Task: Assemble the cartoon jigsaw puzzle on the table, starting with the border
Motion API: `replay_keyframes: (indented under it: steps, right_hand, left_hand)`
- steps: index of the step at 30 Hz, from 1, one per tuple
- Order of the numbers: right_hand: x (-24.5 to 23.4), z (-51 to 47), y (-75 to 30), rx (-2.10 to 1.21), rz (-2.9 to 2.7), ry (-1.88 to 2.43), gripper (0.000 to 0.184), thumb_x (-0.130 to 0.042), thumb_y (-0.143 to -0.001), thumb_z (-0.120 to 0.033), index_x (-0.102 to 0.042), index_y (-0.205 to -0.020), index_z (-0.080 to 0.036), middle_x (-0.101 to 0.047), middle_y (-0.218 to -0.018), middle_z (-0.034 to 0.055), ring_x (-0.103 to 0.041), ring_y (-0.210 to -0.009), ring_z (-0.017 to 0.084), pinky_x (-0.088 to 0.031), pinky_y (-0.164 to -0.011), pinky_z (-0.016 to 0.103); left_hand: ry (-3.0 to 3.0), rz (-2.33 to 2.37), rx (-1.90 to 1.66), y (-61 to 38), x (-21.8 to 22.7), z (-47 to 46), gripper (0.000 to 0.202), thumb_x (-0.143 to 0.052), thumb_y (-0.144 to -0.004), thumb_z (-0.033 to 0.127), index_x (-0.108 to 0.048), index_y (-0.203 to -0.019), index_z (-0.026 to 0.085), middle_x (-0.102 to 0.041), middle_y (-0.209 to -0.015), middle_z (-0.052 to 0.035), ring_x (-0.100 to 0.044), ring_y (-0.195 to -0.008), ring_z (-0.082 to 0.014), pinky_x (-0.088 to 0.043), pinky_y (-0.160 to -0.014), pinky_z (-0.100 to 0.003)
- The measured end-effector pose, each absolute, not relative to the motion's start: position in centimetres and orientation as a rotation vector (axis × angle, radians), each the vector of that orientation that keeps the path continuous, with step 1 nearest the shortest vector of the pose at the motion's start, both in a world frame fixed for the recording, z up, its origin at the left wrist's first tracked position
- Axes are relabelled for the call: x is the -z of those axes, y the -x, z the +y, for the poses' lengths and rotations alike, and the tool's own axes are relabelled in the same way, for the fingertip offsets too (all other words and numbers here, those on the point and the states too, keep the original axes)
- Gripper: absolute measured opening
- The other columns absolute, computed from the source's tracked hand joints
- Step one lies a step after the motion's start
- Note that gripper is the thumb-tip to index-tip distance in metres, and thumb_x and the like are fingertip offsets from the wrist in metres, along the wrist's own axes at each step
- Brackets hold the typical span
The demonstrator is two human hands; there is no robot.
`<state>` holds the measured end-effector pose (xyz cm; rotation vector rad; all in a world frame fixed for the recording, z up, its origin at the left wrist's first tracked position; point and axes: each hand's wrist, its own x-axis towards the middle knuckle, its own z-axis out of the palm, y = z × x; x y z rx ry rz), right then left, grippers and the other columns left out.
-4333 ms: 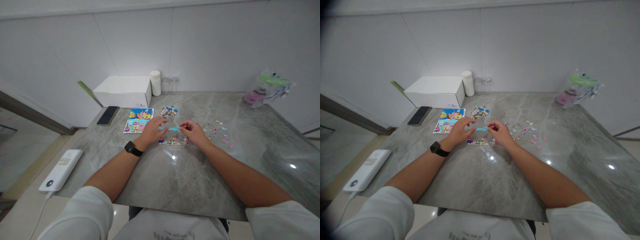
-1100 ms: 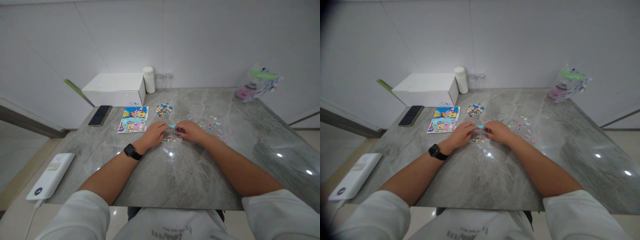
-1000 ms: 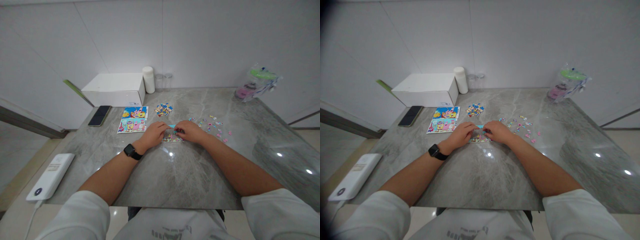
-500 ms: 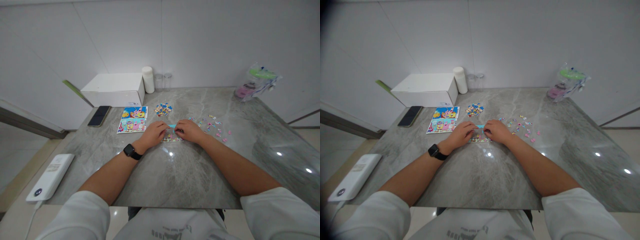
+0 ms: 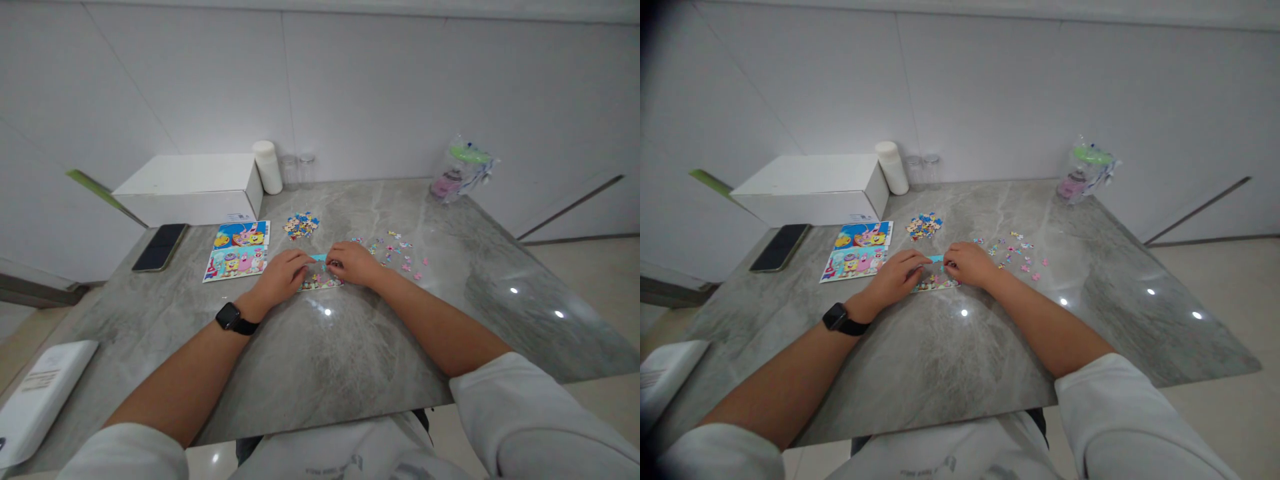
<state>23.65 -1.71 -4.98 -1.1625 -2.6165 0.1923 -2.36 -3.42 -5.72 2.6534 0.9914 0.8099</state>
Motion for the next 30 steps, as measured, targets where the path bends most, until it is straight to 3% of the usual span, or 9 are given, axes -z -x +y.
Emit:
replay_keyframes:
  steps: [8, 23, 30]
  right_hand:
    - [5.6, -1.9, -23.1, -0.186, -2.660, 1.167, 0.020, -0.071, -0.095, -0.029, -0.080, -0.111, -0.021, -0.074, -0.106, 0.0098, -0.065, -0.101, 0.024, -0.042, -0.088, 0.034]
    - [4.0, -2.7, -22.5, -0.221, -2.700, 1.167, 0.017, -0.067, -0.097, -0.027, -0.080, -0.106, -0.020, -0.076, -0.105, 0.0101, -0.066, -0.101, 0.025, -0.043, -0.089, 0.035]
    - [0.4, -0.2, -26.6, -0.290, -2.422, 1.149, 0.014, -0.067, -0.097, -0.023, -0.079, -0.103, -0.018, -0.076, -0.107, 0.0090, -0.065, -0.099, 0.021, -0.045, -0.091, 0.032]
  left_hand:
    - [-2.652, 1.017, -0.809, 2.5, 5.8, -3.3, 0.029, -0.051, -0.101, 0.019, -0.072, -0.120, 0.022, -0.072, -0.113, -0.0091, -0.068, -0.104, -0.0245, -0.057, -0.095, -0.042]
    - [-2.636, 1.042, -0.759, 2.8, 6.1, -3.1, 0.029, -0.047, -0.105, 0.026, -0.071, -0.120, 0.021, -0.071, -0.115, -0.0099, -0.066, -0.108, -0.0249, -0.054, -0.099, -0.043]
    - [-2.627, 1.047, -0.755, 3.1, 6.4, -3.0, 0.031, -0.047, -0.105, 0.026, -0.071, -0.122, 0.022, -0.070, -0.117, -0.0098, -0.066, -0.109, -0.0251, -0.054, -0.099, -0.042]
